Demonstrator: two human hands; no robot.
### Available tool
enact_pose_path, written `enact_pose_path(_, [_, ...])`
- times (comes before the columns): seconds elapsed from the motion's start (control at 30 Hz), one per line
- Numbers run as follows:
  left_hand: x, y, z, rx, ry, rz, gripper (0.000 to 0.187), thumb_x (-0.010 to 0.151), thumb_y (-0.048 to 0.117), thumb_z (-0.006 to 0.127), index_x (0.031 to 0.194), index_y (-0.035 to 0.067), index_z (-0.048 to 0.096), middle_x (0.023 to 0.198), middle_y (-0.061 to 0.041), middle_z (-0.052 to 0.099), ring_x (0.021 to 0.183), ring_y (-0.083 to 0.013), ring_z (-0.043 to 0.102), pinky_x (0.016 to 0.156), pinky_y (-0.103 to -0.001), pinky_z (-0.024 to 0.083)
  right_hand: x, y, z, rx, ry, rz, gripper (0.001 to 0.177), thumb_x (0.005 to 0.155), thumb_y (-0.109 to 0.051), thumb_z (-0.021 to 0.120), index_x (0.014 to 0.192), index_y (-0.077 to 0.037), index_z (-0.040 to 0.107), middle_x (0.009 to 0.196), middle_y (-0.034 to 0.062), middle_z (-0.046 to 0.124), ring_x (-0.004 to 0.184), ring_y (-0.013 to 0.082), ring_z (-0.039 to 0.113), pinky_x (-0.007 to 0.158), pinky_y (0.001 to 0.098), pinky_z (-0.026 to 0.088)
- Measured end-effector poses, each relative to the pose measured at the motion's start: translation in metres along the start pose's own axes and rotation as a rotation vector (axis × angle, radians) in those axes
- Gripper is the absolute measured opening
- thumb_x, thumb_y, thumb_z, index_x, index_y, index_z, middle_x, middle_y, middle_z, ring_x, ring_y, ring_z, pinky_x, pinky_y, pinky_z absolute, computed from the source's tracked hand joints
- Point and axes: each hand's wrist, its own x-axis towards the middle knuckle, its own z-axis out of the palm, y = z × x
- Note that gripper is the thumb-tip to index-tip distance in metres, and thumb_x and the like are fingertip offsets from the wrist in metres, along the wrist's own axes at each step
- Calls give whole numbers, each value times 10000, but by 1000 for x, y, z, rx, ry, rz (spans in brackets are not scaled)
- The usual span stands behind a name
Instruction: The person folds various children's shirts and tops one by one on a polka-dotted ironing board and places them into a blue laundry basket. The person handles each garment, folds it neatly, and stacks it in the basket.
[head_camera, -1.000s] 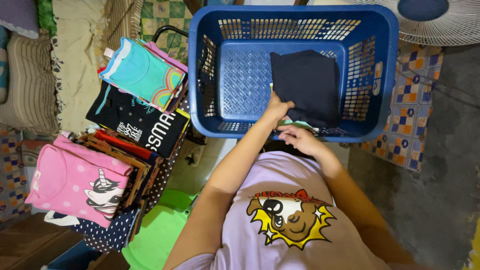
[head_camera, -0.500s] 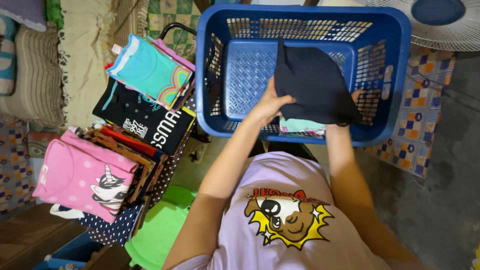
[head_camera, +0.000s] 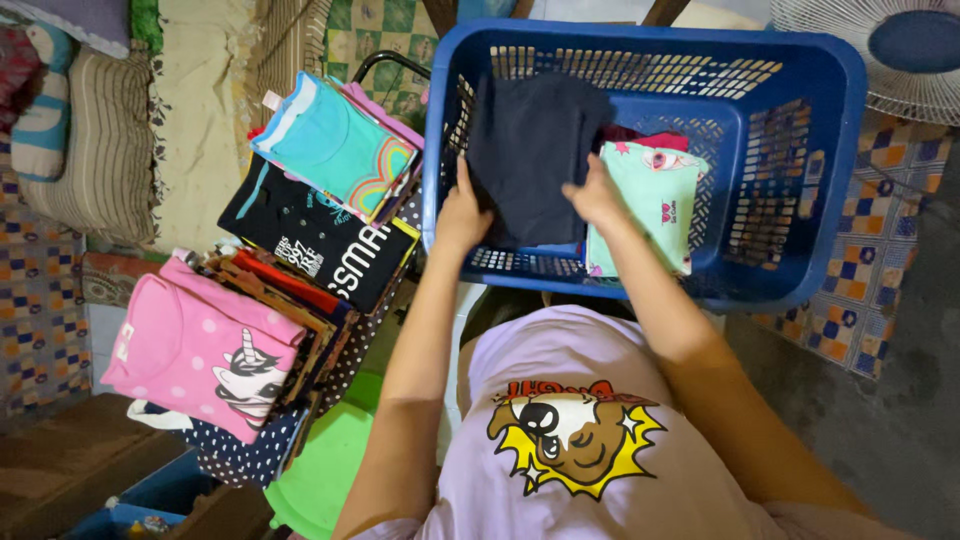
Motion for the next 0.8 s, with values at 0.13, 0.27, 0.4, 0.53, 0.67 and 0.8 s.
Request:
enact_pose_path(0.13, [1,-19,50,262,68,184,970,755,264,843,1528,58,293,1400,-233,497,1270,-444,527,1008,-484,490,-30,22,0,-107,19,-118,621,857,-67,744,1422,-24,490,1313,218,637,1179,314,654,986,399,524])
enact_pose_path(0.27, [18,-29,107,99,-135,315,777,826,341,816,1441,18,468,1408,-266,545,1302,-420,535,1081,-445,453,-60,26,-36,-129,152,-150,386,908,-64,720,1286,-75,644,1199,159,675,1008,265,702,896,373,578])
enact_pose_path(0.4, [37,-5,168,-273,-390,350,753,847,406,757,1417,-15,502,1364,-266,629,1257,-348,636,1057,-373,497,-85,28,-69,-256,364,-153,393,877,-53,767,1251,-53,648,1126,168,617,974,326,619,878,431,522])
enact_pose_path(0.53, [35,22,210,-282,-476,442,798,874,440,761,1441,-30,453,1329,-305,611,1230,-394,621,1047,-406,481,-101,41,-83,-513,453,-304,485,775,-78,830,1229,-47,663,1183,198,575,1131,416,532,967,492,454])
enact_pose_path(0.67, [19,36,220,-288,-441,292,824,843,454,735,1445,-8,415,1285,-312,645,1205,-403,644,1023,-425,503,-103,57,-87,-503,413,-309,470,796,-86,830,1239,-74,673,1186,196,561,1149,408,515,999,491,439])
enact_pose_path(0.8, [4,50,216,-272,-197,449,742,855,397,737,1465,80,458,1321,-320,592,1246,-449,566,1047,-464,464,-97,67,-95,-467,426,-215,442,798,-65,807,1224,-85,687,1204,190,568,1155,404,512,1001,490,432])
